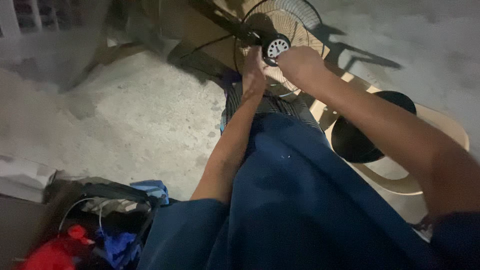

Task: The person reassembles a small electric fan by hand, attaching the fan blades to the motor hub, securing the front and rear wire cages, and tightening the central nut with a screwdriver. The fan is then placed upright and powered on to confirm operation.

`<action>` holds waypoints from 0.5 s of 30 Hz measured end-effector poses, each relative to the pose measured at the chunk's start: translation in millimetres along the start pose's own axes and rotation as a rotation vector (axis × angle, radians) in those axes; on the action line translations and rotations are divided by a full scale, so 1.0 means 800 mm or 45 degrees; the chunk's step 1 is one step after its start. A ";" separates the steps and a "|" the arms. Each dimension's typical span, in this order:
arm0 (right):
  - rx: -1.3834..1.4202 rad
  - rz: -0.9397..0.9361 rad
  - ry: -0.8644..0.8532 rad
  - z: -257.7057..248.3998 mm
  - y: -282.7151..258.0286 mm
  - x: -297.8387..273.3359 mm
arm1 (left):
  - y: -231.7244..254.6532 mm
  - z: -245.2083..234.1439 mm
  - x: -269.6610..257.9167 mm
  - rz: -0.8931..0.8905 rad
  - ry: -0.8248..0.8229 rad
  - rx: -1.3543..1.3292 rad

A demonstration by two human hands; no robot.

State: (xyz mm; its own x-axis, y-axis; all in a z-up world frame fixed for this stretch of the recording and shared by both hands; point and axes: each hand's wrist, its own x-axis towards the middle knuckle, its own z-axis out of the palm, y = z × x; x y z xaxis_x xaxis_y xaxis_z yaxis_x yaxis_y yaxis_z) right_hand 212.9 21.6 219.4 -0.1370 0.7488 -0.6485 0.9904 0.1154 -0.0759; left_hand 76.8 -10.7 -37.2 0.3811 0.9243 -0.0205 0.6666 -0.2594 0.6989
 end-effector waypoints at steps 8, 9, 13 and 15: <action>0.412 0.435 -0.153 -0.005 0.004 0.033 | 0.043 -0.067 0.023 -0.049 -0.035 -0.175; 0.420 0.435 -0.160 -0.007 0.004 0.036 | 0.050 -0.074 0.026 -0.097 -0.095 -0.180; 0.352 0.366 -0.150 -0.015 -0.002 0.040 | 0.080 -0.091 0.036 -0.057 -0.202 -0.356; 0.268 0.243 0.028 -0.008 -0.007 0.024 | 0.091 -0.089 0.034 -0.129 -0.283 -0.417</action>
